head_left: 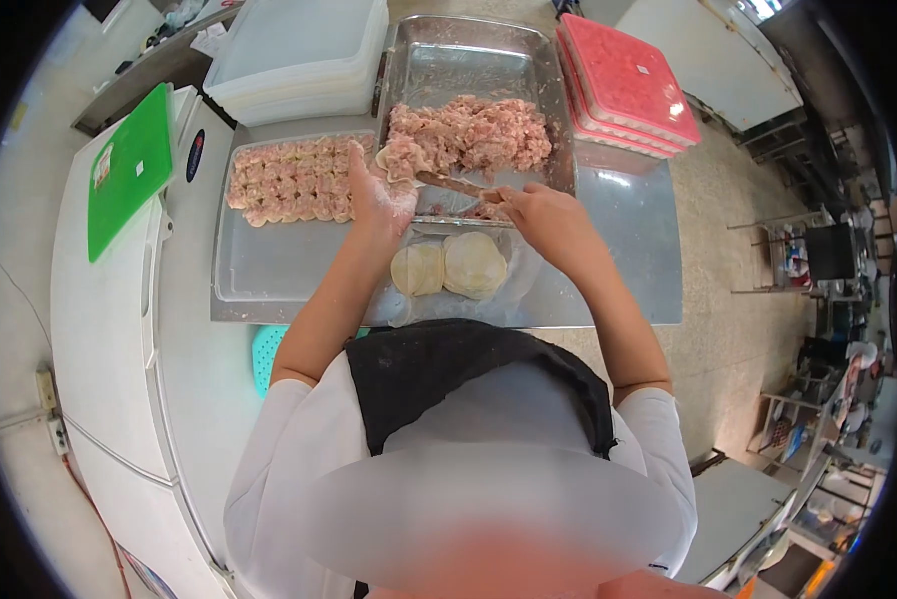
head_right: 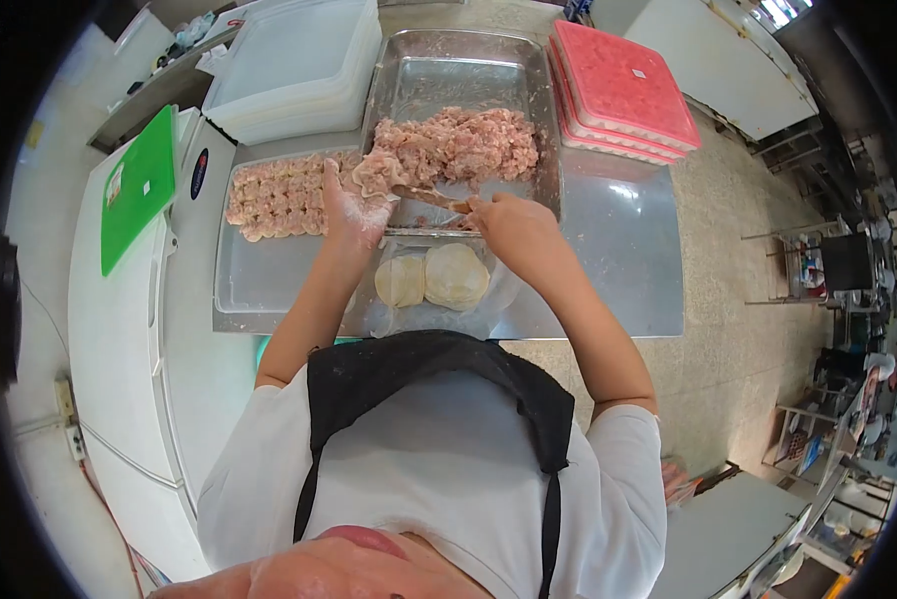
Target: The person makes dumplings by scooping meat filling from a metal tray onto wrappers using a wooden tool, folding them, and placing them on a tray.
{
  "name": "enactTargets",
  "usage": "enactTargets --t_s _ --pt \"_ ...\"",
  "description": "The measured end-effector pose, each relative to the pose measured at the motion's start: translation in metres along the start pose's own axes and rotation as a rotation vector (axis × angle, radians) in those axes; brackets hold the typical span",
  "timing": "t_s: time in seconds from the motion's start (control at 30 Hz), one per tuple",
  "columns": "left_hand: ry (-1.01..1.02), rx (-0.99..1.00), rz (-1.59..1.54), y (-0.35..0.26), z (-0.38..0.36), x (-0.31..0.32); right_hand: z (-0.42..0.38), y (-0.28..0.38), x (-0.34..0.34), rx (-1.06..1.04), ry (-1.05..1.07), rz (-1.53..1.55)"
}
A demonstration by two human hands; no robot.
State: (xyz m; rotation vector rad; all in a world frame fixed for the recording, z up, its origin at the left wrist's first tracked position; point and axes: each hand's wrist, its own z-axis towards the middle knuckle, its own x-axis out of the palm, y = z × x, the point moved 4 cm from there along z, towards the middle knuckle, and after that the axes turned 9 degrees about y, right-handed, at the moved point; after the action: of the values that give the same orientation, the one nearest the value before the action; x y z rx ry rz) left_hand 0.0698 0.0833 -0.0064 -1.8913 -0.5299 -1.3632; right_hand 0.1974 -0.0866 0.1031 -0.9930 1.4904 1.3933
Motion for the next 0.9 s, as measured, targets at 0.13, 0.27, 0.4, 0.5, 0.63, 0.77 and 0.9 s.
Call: enactTargets --t_s 0.13,0.27,0.4,0.5,0.63,0.77,0.9 --pt "-0.014 -0.045 0.031 0.0 -0.018 0.043 -0.002 -0.003 0.016 0.027 -0.029 -0.108" --pt "0.046 -0.02 0.051 -0.004 -0.024 0.064 -0.013 0.007 -0.039 0.093 0.066 -0.233" --pt "0.011 0.038 0.006 0.005 -0.035 0.092 -0.014 0.003 -0.034 -0.027 -0.068 -0.098" --pt "0.152 -0.009 -0.052 0.009 -0.025 0.075 -0.016 -0.024 -0.046 -0.145 -0.068 0.078" --pt "0.393 -0.029 0.648 0.017 -0.048 0.105 -0.03 -0.057 -0.07 0.008 0.068 0.448" --pt "0.581 0.249 1.56 0.021 -0.054 0.141 -0.041 -0.065 -0.076 -0.052 0.201 0.423" --pt "0.4 0.119 1.764 0.033 -0.049 0.127 -0.033 -0.081 -0.053 -0.264 0.05 0.392"
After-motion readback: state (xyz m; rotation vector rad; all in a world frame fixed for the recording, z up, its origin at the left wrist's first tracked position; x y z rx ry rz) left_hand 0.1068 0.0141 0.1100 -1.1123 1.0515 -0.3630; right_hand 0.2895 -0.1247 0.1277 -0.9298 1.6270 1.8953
